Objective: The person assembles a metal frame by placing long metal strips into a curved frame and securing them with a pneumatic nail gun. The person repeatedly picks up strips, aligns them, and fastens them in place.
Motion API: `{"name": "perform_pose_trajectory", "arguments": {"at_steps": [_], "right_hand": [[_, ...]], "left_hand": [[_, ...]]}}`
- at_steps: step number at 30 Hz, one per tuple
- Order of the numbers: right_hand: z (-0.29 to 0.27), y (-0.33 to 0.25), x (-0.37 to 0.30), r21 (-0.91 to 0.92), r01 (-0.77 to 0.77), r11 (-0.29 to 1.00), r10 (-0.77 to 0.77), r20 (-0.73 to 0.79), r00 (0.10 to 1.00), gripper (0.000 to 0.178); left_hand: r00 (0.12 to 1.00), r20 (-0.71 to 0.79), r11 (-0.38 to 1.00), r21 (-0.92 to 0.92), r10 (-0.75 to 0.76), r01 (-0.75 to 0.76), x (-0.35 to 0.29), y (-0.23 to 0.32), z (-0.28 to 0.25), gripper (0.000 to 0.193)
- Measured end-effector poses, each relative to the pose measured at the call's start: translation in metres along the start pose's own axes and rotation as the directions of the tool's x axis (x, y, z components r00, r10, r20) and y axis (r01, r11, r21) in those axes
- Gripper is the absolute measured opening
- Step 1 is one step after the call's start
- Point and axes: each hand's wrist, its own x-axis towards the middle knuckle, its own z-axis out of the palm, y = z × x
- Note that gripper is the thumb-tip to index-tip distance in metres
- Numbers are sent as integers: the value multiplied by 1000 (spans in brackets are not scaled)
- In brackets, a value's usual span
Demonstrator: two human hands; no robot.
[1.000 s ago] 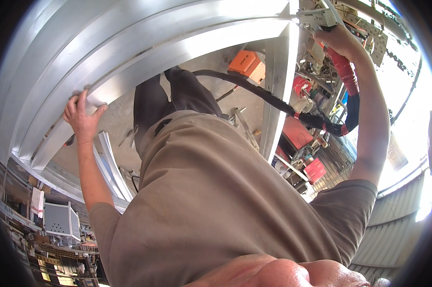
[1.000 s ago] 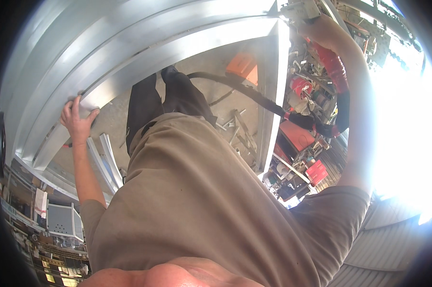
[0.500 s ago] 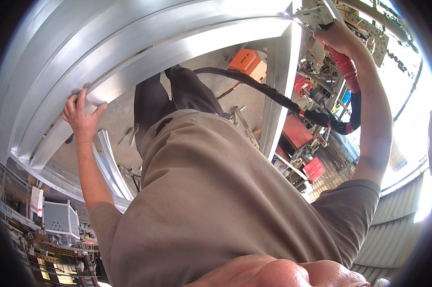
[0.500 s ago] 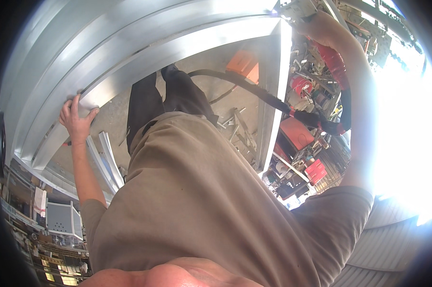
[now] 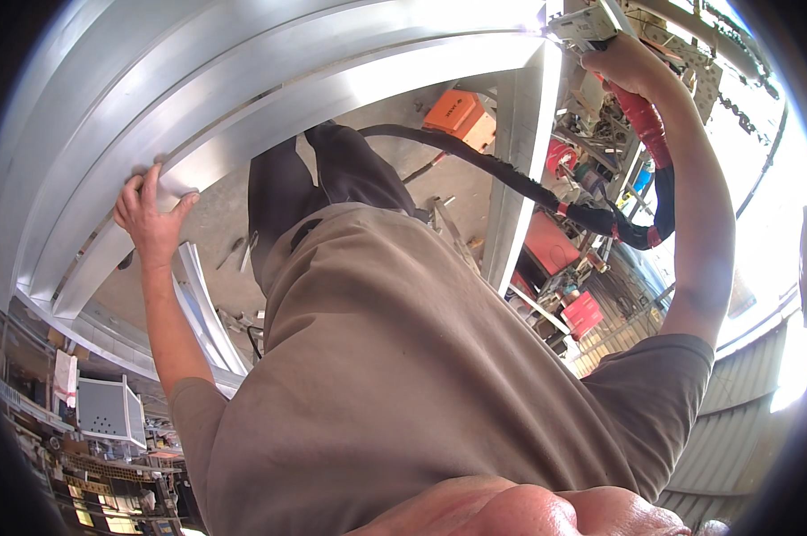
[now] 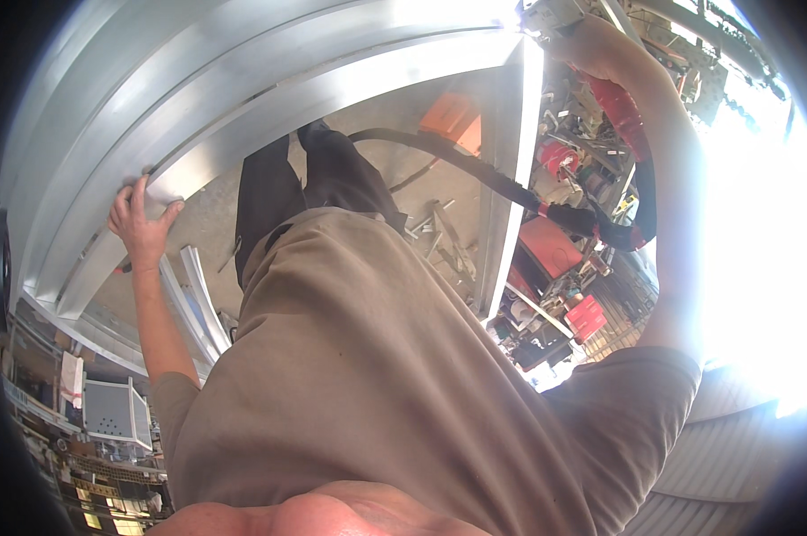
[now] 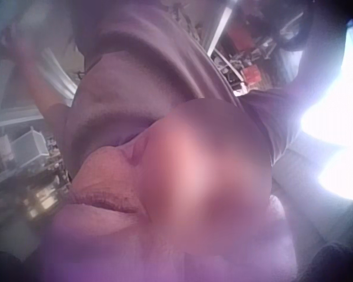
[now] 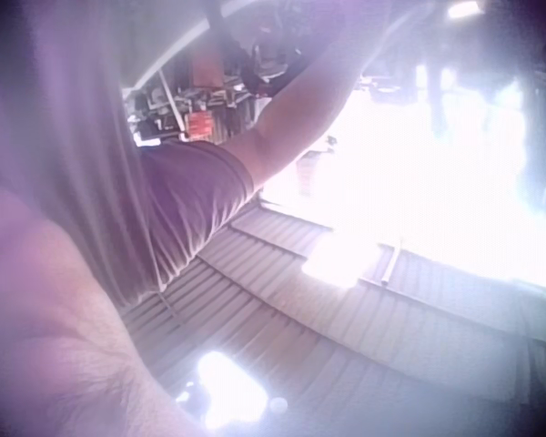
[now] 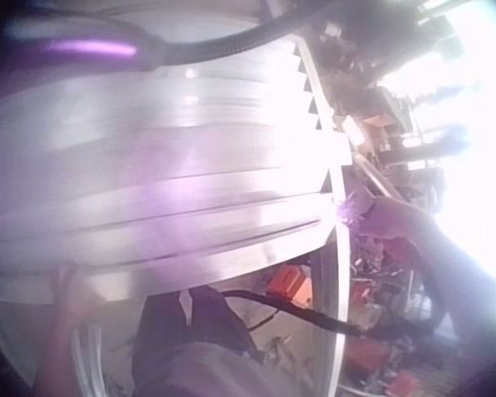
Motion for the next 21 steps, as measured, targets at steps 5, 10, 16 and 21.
{"name": "perform_pose_trajectory", "arguments": {"at_steps": [5, 10, 16, 21], "right_hand": [[-5, -5, -3, -17, -10, 1000, 10, 15, 1000, 31], [-5, -7, -5, -27, -7, 1000, 7, -1, 1000, 30], [-6, -6, -8, -87, -15, 996, 14, -16, 1000, 31], [-8, -3, -7, -92, -55, 994, 56, 11, 998, 30]], "left_hand": [[1000, 3, 1000, -12, 1, -1, 1, 1, -1, 89], [1000, 8, 1000, -2, -6, 6, 1, 2, -1, 90], [1000, 2, 1000, -2, -10, 10, 1, 2, -1, 91], [1000, -27, 1000, -12, -13, 12, 1, 2, -1, 90]]}}
